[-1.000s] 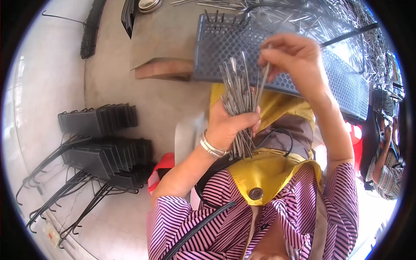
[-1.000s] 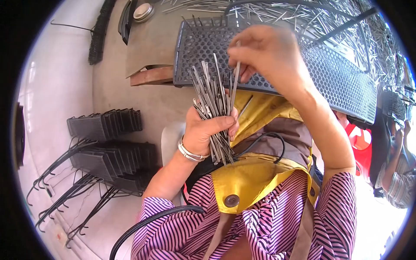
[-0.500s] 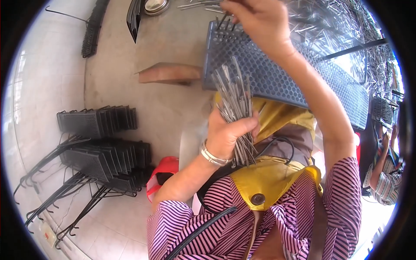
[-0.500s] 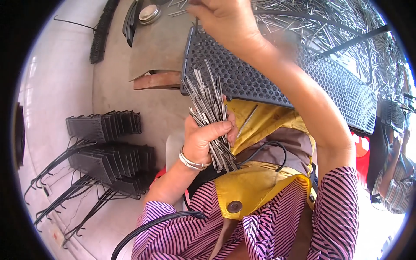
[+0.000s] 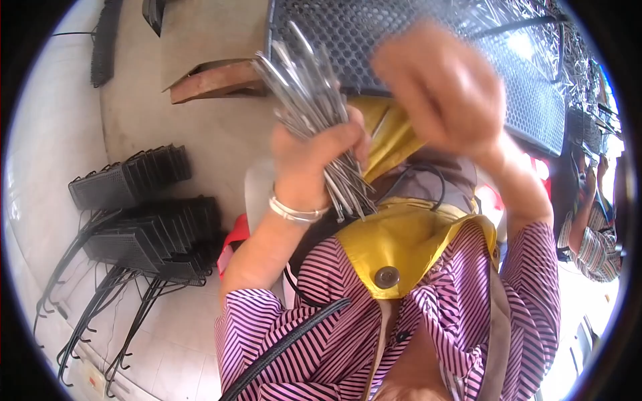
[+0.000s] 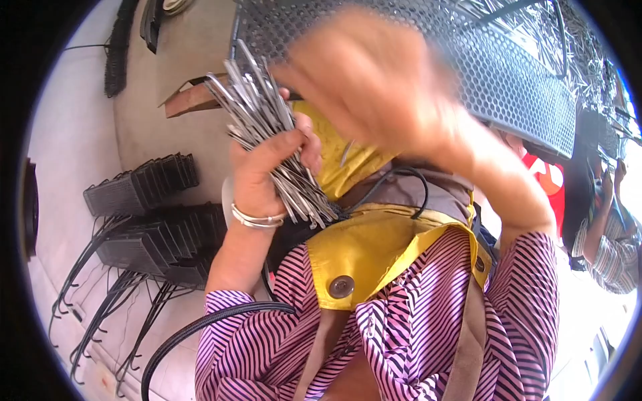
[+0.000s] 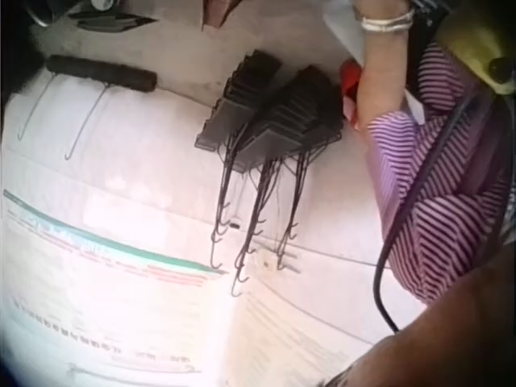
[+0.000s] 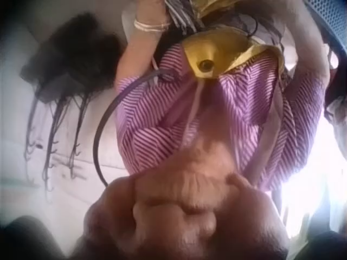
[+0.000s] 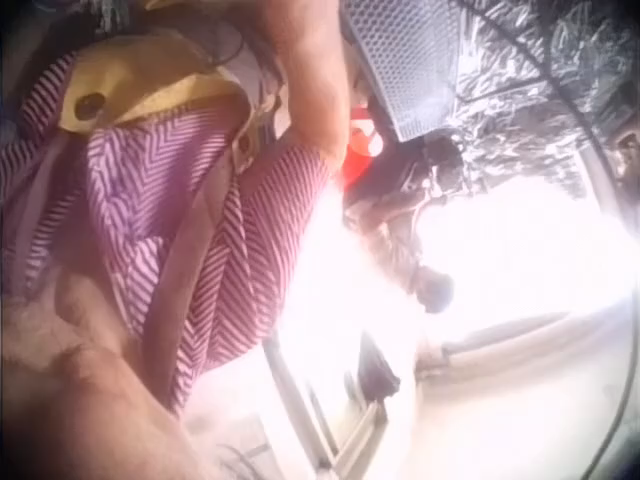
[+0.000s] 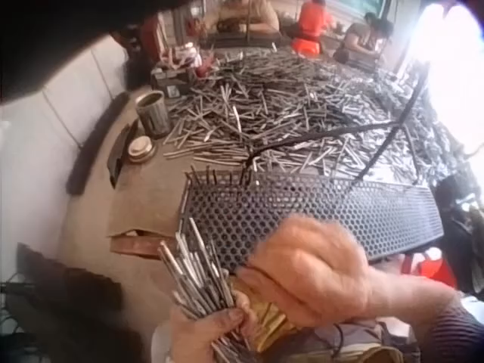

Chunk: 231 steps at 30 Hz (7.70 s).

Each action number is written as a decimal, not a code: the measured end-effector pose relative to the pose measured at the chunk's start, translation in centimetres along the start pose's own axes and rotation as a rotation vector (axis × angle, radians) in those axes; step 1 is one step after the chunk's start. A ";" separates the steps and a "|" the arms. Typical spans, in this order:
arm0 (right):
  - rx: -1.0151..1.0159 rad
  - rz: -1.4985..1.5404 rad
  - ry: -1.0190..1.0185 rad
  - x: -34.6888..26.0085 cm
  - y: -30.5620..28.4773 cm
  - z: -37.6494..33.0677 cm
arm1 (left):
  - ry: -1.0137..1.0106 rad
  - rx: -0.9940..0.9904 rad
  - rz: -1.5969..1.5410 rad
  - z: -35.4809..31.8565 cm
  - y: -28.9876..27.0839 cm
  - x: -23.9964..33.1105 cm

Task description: Manually inserting thin metal rods into a perforated metal mesh frame as part of an assembly process.

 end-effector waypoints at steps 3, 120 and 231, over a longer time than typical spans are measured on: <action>-0.172 0.226 0.241 -1.8 2.7 -7.5 | 0.065 -0.052 -0.035 0.5 -0.5 0.6; 0.094 0.918 1.337 4.9 1.9 -5.2 | -0.103 -0.162 0.107 -0.3 1.3 -1.4; 0.030 0.011 0.684 11.3 -0.7 0.4 | -0.183 -0.143 0.011 -0.1 0.9 -1.4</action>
Point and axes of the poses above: each hand's wrist, its own z-axis towards the middle knuckle, its own y-axis out of the palm, x = y × z, the point moved 6 cm from there along z, towards the middle knuckle, and after that the axes turned 7 degrees about z, right-handed, at the moved point
